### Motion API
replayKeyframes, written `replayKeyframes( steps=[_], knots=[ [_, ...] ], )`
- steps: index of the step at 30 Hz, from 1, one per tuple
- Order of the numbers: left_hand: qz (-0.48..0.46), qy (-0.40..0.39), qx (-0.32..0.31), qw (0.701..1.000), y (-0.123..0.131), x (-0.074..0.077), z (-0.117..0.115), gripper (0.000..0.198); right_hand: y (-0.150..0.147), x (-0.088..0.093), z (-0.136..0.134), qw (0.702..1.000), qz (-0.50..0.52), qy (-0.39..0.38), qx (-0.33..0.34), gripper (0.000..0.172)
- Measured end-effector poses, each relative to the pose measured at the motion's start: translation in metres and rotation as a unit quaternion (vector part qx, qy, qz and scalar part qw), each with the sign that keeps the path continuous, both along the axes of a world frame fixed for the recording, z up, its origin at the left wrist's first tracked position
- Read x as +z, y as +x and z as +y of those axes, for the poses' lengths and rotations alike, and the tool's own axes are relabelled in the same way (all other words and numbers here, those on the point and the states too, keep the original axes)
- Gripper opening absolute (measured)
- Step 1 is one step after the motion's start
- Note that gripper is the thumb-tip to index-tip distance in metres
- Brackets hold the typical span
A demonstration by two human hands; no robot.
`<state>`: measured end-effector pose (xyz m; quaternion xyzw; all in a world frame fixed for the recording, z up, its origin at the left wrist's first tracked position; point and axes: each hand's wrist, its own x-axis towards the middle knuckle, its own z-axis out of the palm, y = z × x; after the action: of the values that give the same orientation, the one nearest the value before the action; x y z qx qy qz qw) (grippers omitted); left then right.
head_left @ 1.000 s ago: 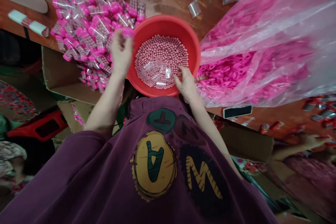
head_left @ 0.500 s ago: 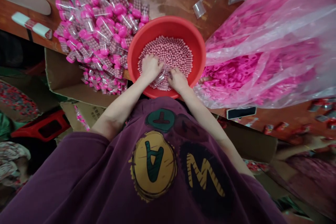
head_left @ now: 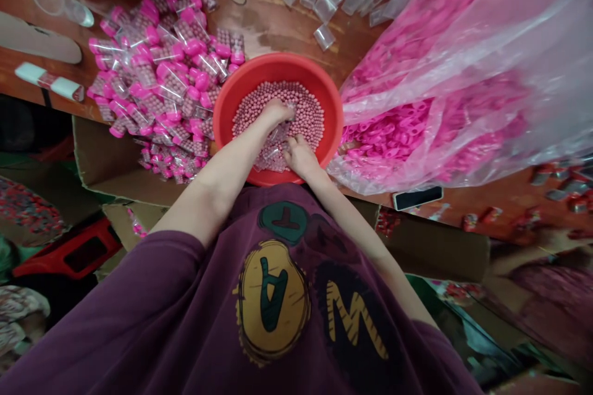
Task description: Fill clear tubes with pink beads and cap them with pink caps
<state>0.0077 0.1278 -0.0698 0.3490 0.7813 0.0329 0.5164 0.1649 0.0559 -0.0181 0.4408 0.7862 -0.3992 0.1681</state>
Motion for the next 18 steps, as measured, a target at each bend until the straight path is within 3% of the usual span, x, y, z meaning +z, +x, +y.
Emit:
replayKeyframes(
  steps=[2, 4, 7, 9, 11, 13, 18],
  knots=[
    [-0.023, 0.023, 0.079, 0.996, 0.01, -0.01, 0.009, 0.009, 0.003, 0.001, -0.002, 1.0, 0.014, 0.012, -0.012, 0.05],
    [-0.054, 0.06, 0.146, 0.986, 0.019, -0.015, 0.01, 0.019, 0.006, 0.002, -0.006, 0.999, 0.026, 0.017, -0.018, 0.049],
    [-0.095, 0.105, 0.182, 0.973, 0.027, -0.018, 0.0, 0.014, 0.013, 0.002, -0.009, 0.998, 0.06, 0.019, -0.029, 0.046],
    [-0.139, 0.14, 0.228, 0.954, 0.027, -0.02, -0.009, 0.006, 0.019, 0.001, -0.011, 0.994, 0.095, 0.023, -0.042, 0.045],
    [-0.179, 0.186, 0.271, 0.927, 0.024, -0.023, -0.016, 0.013, 0.025, -0.002, -0.01, 0.988, 0.134, 0.032, -0.062, 0.042],
    [-0.203, 0.236, 0.272, 0.91, 0.017, -0.025, -0.022, 0.021, 0.033, -0.004, -0.007, 0.979, 0.175, 0.051, -0.09, 0.039],
    [-0.171, 0.335, 0.171, 0.911, -0.004, -0.015, -0.044, 0.021, 0.043, -0.009, 0.011, 0.954, 0.225, 0.11, -0.165, 0.04]
  ],
)
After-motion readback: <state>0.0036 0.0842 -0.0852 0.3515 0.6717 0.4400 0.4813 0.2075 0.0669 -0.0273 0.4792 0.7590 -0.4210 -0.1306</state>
